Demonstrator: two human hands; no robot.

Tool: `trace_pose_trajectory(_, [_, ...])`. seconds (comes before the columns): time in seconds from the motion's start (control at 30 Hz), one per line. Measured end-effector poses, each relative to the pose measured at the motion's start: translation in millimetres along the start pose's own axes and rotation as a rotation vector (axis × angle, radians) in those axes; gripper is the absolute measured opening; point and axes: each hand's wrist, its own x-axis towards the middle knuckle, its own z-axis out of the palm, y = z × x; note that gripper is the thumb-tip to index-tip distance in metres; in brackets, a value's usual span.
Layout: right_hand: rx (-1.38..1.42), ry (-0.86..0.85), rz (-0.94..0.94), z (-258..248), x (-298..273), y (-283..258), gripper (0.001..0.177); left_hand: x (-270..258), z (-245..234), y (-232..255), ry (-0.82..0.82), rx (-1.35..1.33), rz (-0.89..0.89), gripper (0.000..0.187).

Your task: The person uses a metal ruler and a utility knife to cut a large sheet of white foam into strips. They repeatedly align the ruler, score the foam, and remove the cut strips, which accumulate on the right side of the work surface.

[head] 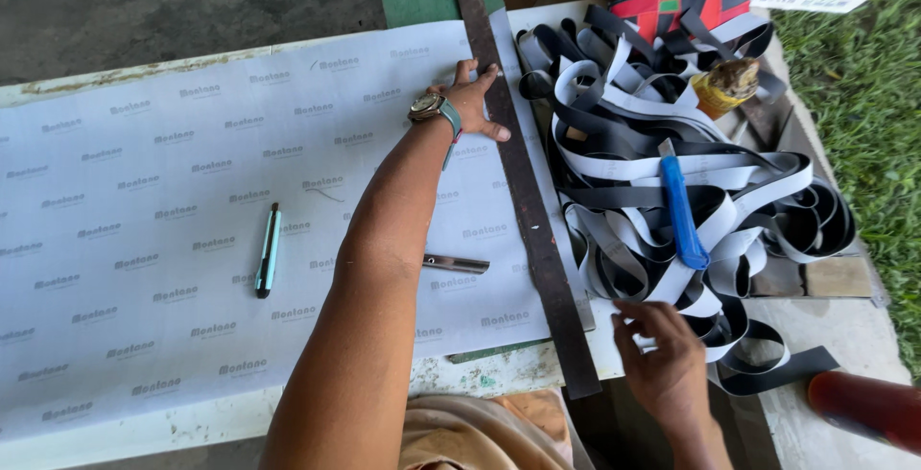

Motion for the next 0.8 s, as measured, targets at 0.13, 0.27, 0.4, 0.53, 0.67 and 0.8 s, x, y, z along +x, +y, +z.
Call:
trace_pose_trajectory(0.13, [0.069, -0.035, 0.035, 4, -8, -3, 0.021, 5, -7, -2, 0.006, 0.0, -0.022, 0.141])
trace_pose_trajectory(0.27, [0.047, -0.117, 0.169, 7, -18, -4, 0.034, 1, 8, -13, 0.067, -0.036, -0.004, 0.142])
trace_pose_trajectory(0.4, [-0.041, -0.328, 0.42, 19, -18, 1, 0.056, 2, 13, -21, 0.123, -0.071, 0.09, 0.154])
trace_pose_trajectory(0.53, [0.303, -0.376, 0.606, 35, -19, 23, 0.052, -1, 19, -26, 0.131, -0.064, 0.115, 0.164])
trace_pose_trajectory(0.67, [0.558, -0.367, 0.638, 48, -17, 49, 0.057, 2, 17, -20, 0.124, -0.083, 0.103, 0.165])
trace_pose_trajectory(0.8, [0.757, -0.357, 0.699, 52, -16, 60, 0.059, 0, 11, -20, 0.068, -0.031, 0.082, 0.164])
